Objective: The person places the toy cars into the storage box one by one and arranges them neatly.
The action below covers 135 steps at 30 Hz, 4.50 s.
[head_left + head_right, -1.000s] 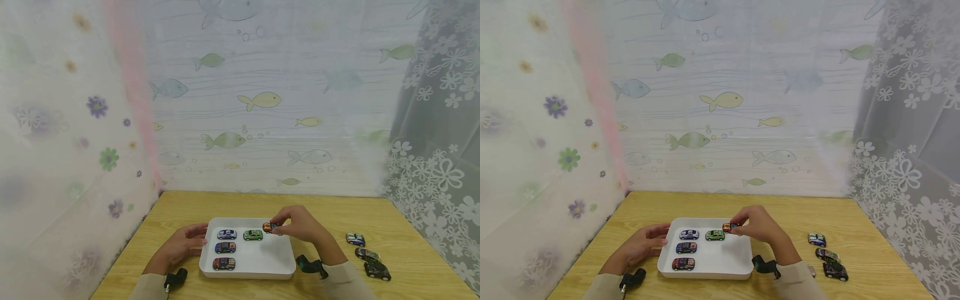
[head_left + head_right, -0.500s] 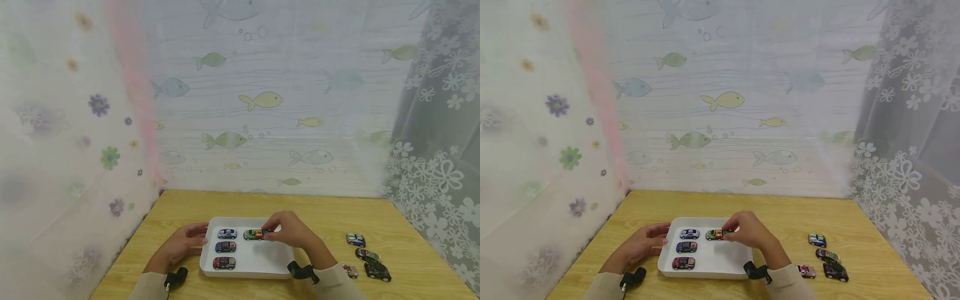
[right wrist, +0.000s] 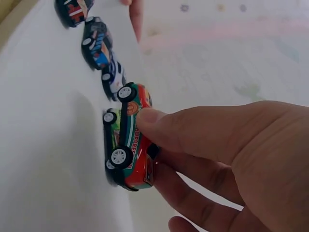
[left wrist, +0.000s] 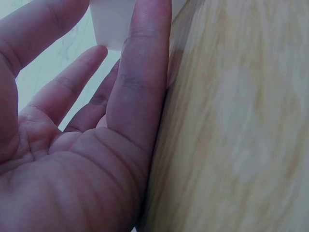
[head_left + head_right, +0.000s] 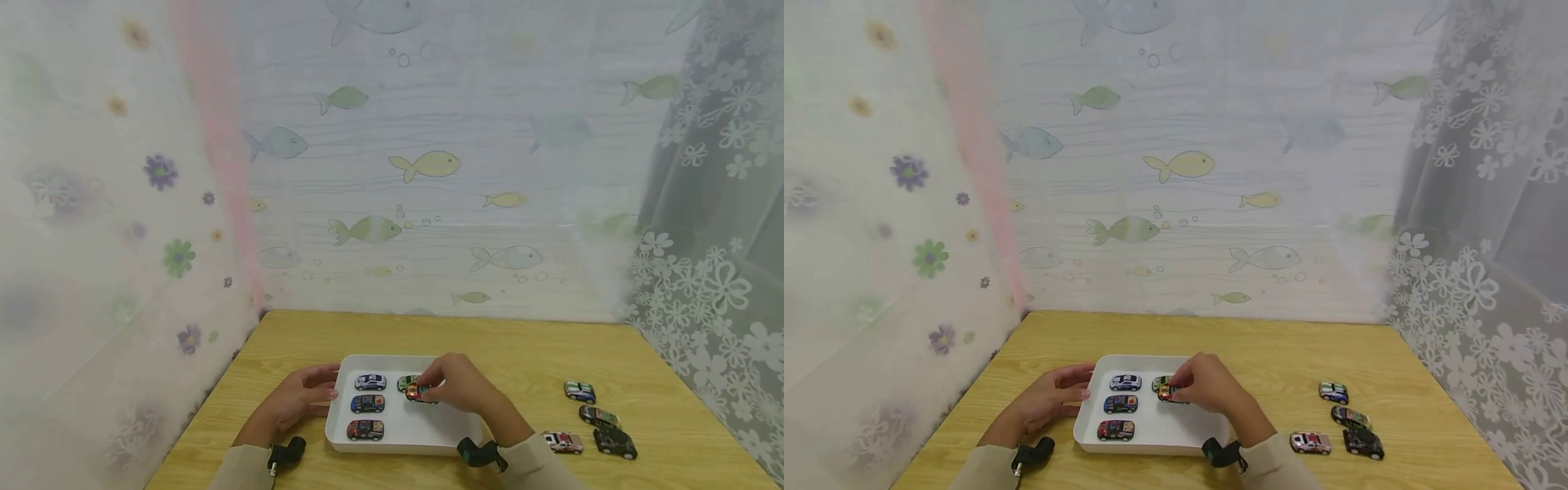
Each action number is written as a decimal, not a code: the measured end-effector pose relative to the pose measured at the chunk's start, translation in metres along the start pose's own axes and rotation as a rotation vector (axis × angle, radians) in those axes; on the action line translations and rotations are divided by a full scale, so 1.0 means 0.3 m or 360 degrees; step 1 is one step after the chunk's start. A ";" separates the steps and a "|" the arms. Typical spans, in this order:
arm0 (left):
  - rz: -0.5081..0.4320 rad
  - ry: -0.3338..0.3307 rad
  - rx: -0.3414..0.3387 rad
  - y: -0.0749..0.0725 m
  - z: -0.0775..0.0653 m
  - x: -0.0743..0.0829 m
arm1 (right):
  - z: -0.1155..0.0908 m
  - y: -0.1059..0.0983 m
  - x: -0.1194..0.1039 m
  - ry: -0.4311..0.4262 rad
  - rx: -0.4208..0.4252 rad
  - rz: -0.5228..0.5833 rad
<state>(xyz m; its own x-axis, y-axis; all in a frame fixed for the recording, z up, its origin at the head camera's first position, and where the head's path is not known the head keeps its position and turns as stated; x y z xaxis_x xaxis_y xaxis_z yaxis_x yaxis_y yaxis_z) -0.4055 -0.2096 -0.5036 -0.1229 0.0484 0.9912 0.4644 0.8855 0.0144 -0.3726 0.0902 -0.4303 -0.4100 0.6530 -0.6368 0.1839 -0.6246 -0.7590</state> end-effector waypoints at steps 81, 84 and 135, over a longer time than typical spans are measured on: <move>-0.0011 0.0007 -0.0001 -0.001 0.009 -0.013 | -0.400 -0.281 0.249 0.0034 0.0133 -0.0089; -0.0006 0.0012 -0.0002 -0.003 0.011 -0.013 | -0.435 -0.301 0.267 0.0034 0.0104 -0.0075; -0.0005 0.0000 0.0021 -0.006 0.008 -0.012 | -0.546 -0.323 0.406 -0.0001 -0.0194 -0.0002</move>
<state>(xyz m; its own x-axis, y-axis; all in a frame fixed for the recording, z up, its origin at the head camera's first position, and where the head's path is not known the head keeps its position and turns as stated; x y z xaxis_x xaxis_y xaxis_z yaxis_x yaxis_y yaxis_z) -0.4080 -0.2102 -0.5074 -0.1247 0.0455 0.9911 0.4523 0.8917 0.0160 -0.2941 0.3005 -0.4565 -0.4109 0.6536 -0.6356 0.2908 -0.5668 -0.7708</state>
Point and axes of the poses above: each hand's wrist, its own z-axis towards the middle knuckle, its own y-axis out of the palm, x = y × z, the point moved 7 cm from there along z, towards the middle knuckle, and after that the axes turned 1 degree about -y, right-handed, at the moved point
